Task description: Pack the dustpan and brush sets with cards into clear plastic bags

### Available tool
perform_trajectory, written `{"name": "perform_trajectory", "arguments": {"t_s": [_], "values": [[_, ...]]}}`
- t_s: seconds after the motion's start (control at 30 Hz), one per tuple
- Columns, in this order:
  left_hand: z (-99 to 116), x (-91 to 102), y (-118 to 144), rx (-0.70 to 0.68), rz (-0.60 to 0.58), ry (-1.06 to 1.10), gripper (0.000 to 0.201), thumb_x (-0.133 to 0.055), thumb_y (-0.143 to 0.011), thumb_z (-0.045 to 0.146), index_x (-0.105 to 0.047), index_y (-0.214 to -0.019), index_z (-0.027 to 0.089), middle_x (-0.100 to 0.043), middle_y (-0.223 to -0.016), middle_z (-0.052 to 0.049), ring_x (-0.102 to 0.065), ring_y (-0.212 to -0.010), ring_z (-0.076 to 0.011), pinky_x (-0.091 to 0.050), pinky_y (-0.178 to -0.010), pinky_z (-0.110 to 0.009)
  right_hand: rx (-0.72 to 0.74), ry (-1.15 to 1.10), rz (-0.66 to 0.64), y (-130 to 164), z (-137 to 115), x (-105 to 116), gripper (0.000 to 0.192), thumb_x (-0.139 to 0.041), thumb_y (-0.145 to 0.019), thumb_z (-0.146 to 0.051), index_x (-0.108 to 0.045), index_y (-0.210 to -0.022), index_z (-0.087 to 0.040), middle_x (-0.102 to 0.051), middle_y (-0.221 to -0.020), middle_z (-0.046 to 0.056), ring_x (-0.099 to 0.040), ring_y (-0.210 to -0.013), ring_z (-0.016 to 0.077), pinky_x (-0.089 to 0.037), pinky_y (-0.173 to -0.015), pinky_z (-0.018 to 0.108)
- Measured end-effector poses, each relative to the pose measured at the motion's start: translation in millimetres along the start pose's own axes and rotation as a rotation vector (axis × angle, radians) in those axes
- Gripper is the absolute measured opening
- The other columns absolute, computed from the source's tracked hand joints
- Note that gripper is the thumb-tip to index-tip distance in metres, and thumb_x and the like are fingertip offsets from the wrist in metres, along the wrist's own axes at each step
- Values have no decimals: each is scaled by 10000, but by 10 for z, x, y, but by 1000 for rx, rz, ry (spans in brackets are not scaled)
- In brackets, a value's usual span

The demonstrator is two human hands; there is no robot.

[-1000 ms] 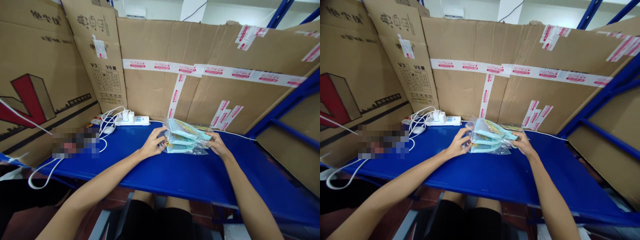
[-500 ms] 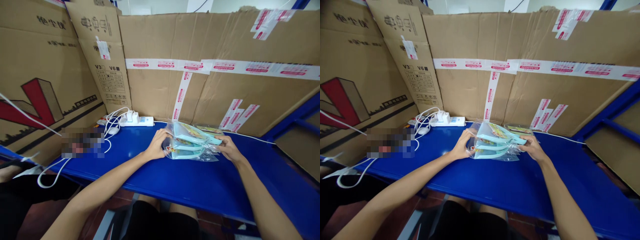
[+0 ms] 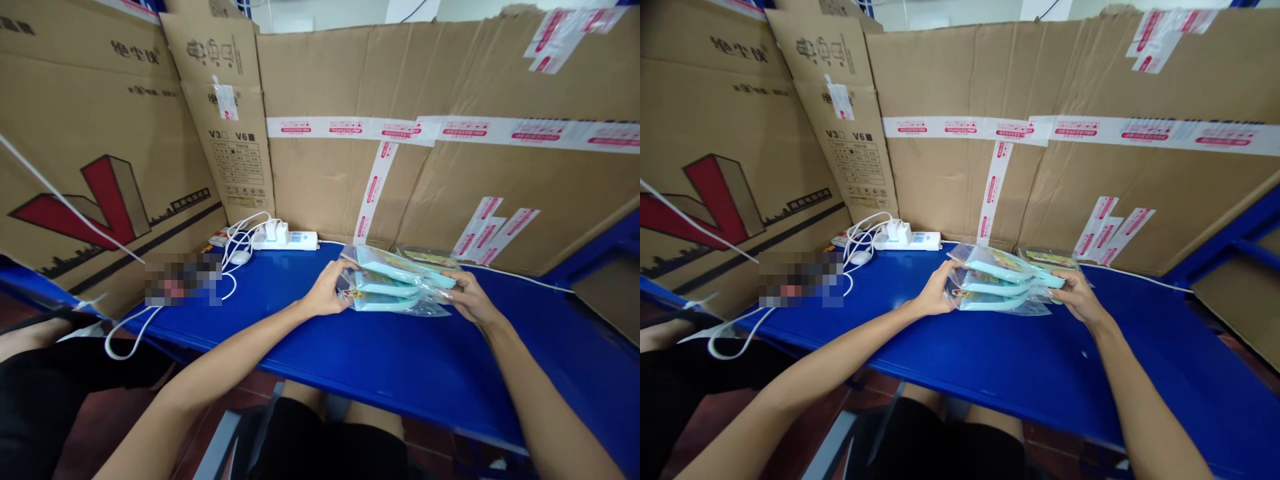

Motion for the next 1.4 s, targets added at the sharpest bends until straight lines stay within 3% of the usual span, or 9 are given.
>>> {"name": "perform_trajectory", "arguments": {"t_s": [0.2, 0.37, 0.57, 0.8, 0.97, 1.17, 1.3, 1.4], "values": [[31, -10, -17, -8, -85, -20, 443, -699, -813, 296, -653, -1251, 240, -651, -1376, -138, -604, -1310, -355, -467, -1082, -499, -20, 53, 0, 24, -75, -84, 423, -1004, -511, -493, -744, -668, -199, -652, -611, 33, -579, -544, 178, -497, -498, 288], [-5, 31, 14, 69, 60, 44, 508, -690, -744, 240, -561, -1235, 237, -696, -1213, -93, -662, -1074, -280, -526, -943, -423, -35, 0, 5, 34, -123, -125, 430, -1001, -517, -506, -773, -703, -192, -677, -639, 36, -588, -559, 170, -511, -524, 282], [-64, -15, 53, 101, 21, -8, 492, -732, -734, 306, -530, -1179, 252, -668, -1131, -58, -639, -926, -240, -521, -867, -397, -48, 14, -18, 34, -81, -126, 429, -1015, -494, -480, -758, -679, -190, -667, -633, 32, -595, -570, 173, -513, -540, 282], [-27, -27, 19, 23, -25, 30, 592, -727, -776, 260, -491, -1319, 247, -687, -1230, -103, -648, -1164, -321, -498, -1016, -490, -44, -11, -7, 32, -89, -153, 404, -1028, -464, -427, -762, -667, -200, -663, -627, 18, -583, -568, 161, -490, -541, 268], [25, 62, -22, -4, 85, 0, 453, -738, -793, 278, -572, -1212, 235, -668, -1172, -102, -639, -1116, -293, -532, -965, -465, -30, 0, 13, 49, -130, -95, 415, -1006, -510, -498, -768, -676, -202, -667, -636, 27, -593, -572, 174, -508, -551, 292], [70, 115, -55, -9, 56, 45, 177, -742, -881, 283, -585, -949, 237, -747, -1229, -103, -662, -1213, -295, -509, -1038, -504, 3, 19, 42, 56, -97, 32, 391, -1001, -536, -479, -769, -708, -215, -684, -674, 30, -599, -584, 180, -500, -569, 299], [78, 129, -61, -55, 40, 61, 192, -754, -914, 283, -574, -959, 234, -769, -1248, -99, -690, -1236, -298, -480, -1070, -524, 13, 19, 41, 59, -97, 95, 416, -1014, -511, -492, -767, -696, -214, -690, -673, 32, -615, -606, 191, -518, -595, 305], [27, 135, -46, -2, 37, 101, 213, -739, -945, 309, -570, -1054, 240, -783, -1209, -96, -704, -1222, -290, -496, -1074, -519, 14, 32, 59, 62, -109, 151, 411, -1022, -505, -478, -797, -726, -213, -727, -720, 42, -642, -644, 198, -538, -622, 300]]}}
Point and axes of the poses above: each hand's wrist, its own y-axis away from the middle knuckle, its own x-axis out of the back of the hand, z = x × y, the point moved 4 cm from there along -y, towards the middle knuckle
